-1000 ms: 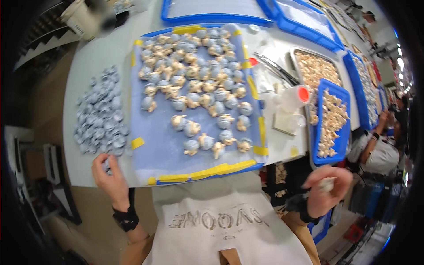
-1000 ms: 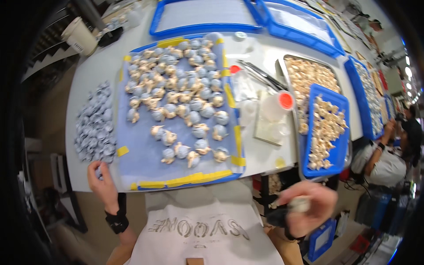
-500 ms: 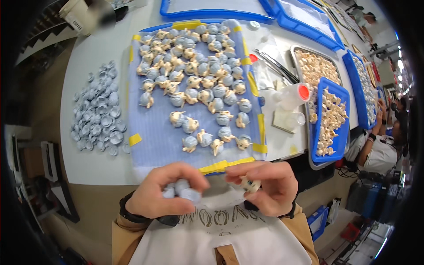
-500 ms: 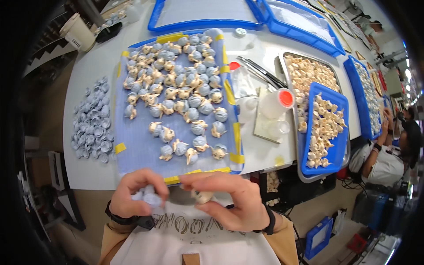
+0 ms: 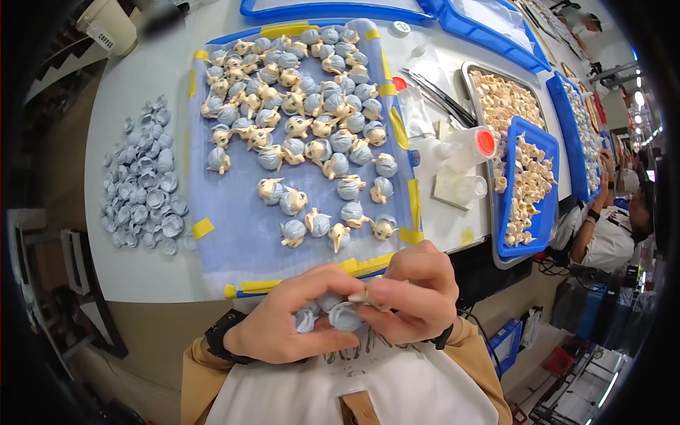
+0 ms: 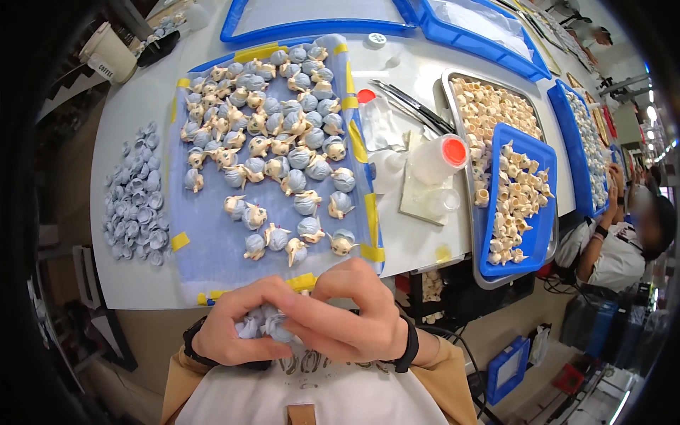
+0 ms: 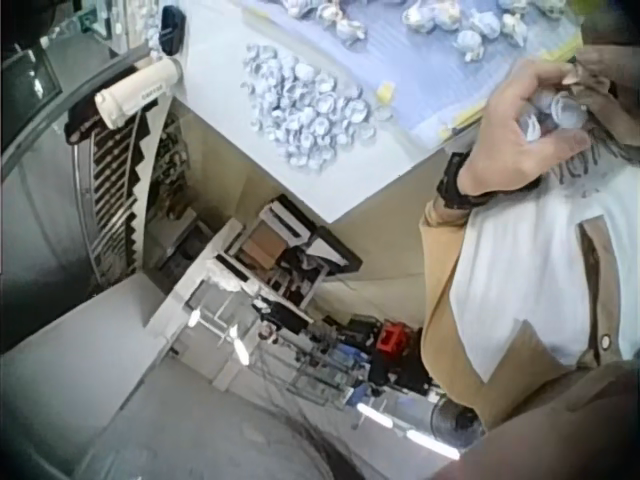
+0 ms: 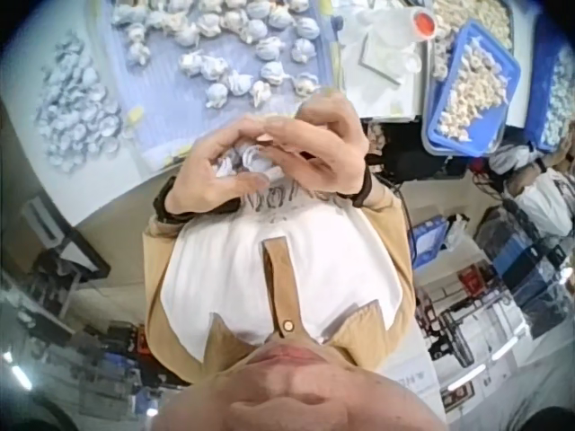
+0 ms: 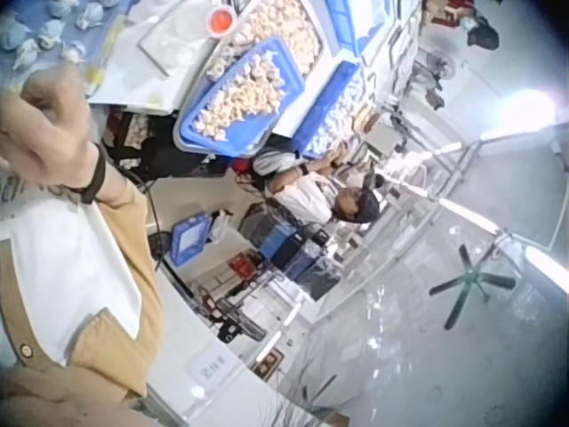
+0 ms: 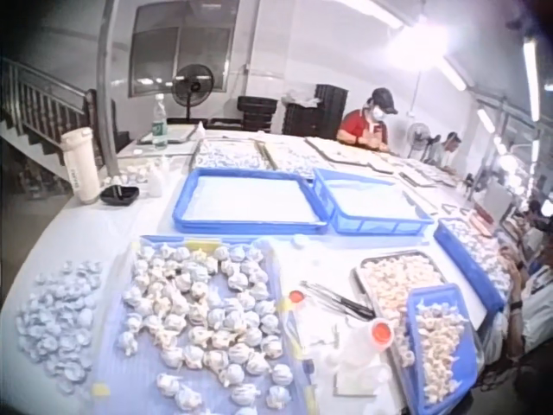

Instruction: The person assembles small figurines by applying glue to the base of a head and attaching it to a body. They repeatedly pick up parts from trays, apply glue, and place the assembled figurines onto a blue mat.

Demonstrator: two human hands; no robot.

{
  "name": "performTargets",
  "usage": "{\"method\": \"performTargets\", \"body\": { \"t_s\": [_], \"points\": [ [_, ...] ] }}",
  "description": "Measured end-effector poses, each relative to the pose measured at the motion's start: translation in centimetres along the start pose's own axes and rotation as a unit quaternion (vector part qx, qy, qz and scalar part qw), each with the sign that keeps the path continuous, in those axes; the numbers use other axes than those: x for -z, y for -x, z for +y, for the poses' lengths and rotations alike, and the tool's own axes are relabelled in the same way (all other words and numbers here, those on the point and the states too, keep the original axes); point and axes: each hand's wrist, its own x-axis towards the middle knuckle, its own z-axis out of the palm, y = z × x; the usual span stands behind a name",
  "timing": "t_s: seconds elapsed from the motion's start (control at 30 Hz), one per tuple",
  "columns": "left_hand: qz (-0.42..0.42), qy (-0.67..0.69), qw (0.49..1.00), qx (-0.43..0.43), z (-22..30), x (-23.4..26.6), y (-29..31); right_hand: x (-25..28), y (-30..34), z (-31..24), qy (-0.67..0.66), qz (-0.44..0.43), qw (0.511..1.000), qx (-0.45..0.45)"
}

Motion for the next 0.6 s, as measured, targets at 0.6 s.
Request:
{"method": "performTargets", "body": {
  "t_s": [0.6],
  "points": [
    [0.07, 0.047, 0.996, 0.001, -1.3, -0.5, 1.0, 6.8, 1.5, -0.4, -0.019, 0.236, 0.958, -0.161]
  ]
}}
